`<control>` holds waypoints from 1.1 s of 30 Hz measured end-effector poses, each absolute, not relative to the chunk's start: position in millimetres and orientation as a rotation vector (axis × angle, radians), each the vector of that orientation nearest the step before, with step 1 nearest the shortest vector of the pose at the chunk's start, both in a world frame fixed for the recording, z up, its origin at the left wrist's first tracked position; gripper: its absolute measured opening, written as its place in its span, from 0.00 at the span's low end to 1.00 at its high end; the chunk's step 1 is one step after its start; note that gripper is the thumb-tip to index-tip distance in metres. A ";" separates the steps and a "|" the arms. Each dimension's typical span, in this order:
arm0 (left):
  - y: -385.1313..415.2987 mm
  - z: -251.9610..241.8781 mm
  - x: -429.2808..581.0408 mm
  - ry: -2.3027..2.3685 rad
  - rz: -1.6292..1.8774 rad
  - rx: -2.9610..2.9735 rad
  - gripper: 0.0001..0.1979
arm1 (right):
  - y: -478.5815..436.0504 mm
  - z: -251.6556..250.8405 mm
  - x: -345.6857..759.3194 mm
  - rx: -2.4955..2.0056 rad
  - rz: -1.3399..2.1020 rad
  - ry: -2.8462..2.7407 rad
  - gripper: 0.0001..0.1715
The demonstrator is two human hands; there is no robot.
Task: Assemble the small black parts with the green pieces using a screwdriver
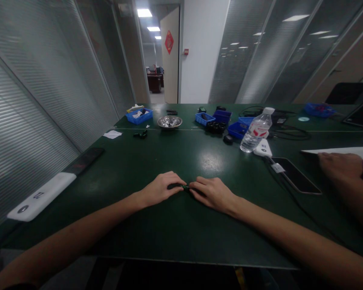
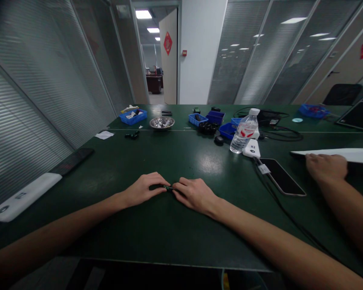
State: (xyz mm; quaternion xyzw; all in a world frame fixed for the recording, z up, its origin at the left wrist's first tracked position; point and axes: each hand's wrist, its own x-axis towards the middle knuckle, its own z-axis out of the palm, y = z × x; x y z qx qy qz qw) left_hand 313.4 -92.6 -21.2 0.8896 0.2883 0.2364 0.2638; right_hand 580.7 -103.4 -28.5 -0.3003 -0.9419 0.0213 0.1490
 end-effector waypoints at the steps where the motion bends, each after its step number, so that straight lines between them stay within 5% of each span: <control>1: -92.7 -20.7 313.5 0.783 0.634 2.404 0.12 | -103.5 -28.5 580.7 -0.858 0.070 -2.703 0.18; 14: -91.2 -24.8 310.4 1.018 0.659 2.406 0.13 | -103.9 -27.5 579.4 -0.998 0.118 -2.610 0.17; 27: -86.5 -37.3 297.0 1.412 0.351 2.438 0.34 | -89.5 -37.4 581.5 -1.314 -0.126 -2.482 0.24; 33: -81.6 -47.5 290.6 1.367 0.284 2.478 0.34 | -88.2 -39.3 584.4 -1.315 -0.044 -2.466 0.25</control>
